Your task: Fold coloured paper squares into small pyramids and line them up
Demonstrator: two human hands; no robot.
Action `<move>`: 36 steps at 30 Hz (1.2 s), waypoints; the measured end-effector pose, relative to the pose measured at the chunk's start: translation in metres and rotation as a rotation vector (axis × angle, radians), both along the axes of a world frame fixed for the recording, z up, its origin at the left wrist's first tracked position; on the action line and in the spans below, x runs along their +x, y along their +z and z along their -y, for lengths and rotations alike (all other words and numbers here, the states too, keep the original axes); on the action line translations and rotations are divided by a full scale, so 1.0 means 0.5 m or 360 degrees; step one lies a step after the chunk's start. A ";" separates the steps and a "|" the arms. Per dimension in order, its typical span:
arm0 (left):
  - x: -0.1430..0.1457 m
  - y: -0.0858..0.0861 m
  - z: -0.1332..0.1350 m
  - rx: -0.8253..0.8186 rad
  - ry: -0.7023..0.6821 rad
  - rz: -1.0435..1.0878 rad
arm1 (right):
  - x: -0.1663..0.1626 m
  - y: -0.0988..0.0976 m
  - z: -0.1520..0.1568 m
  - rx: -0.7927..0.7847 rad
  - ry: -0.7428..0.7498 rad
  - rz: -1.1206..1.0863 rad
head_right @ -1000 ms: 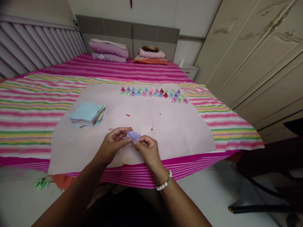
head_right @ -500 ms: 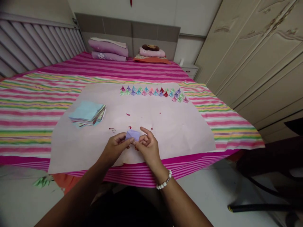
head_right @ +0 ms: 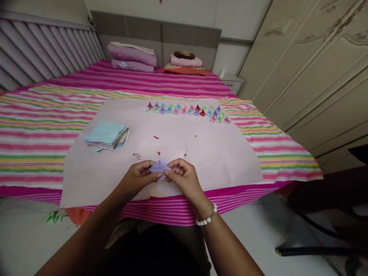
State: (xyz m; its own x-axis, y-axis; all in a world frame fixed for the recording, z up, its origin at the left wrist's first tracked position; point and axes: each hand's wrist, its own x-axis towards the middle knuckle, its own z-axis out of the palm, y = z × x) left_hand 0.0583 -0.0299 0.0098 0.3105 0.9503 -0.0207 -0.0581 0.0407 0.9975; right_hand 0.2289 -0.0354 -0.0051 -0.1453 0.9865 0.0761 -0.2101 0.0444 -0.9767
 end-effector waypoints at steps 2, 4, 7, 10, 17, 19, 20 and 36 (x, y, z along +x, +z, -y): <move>0.001 0.002 0.001 -0.0036 0.0028 0.0014 | 0.000 -0.002 0.000 -0.0005 -0.0007 -0.0004; 0.003 0.008 0.003 -0.0076 0.0054 0.0032 | 0.001 -0.003 0.000 -0.0002 -0.0015 -0.0001; 0.005 0.015 0.005 -0.0108 0.0054 0.0046 | 0.003 -0.006 -0.001 0.0011 -0.0017 0.0016; 0.002 0.010 0.005 -0.0156 0.0078 0.0082 | 0.004 -0.008 -0.001 0.0034 -0.0007 0.0011; -0.008 -0.008 0.001 -0.0304 0.0035 0.0227 | 0.009 -0.013 -0.002 0.0174 -0.0004 0.0000; -0.008 -0.006 0.000 -0.0341 0.0004 0.0273 | 0.010 -0.011 -0.002 0.0205 0.0008 0.0000; -0.008 -0.004 0.000 -0.0357 -0.0015 0.0303 | 0.010 -0.010 -0.001 0.0215 0.0009 0.0004; 0.013 0.001 0.008 -0.0239 0.0255 0.0051 | 0.007 -0.015 0.004 0.0050 -0.0012 -0.0165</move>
State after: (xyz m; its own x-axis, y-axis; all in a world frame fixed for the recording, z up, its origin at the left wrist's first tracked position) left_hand 0.0646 -0.0338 0.0103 0.1583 0.9746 -0.1585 -0.1072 0.1766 0.9784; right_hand 0.2326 -0.0374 -0.0125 -0.1278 0.9843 0.1214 -0.3098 0.0766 -0.9477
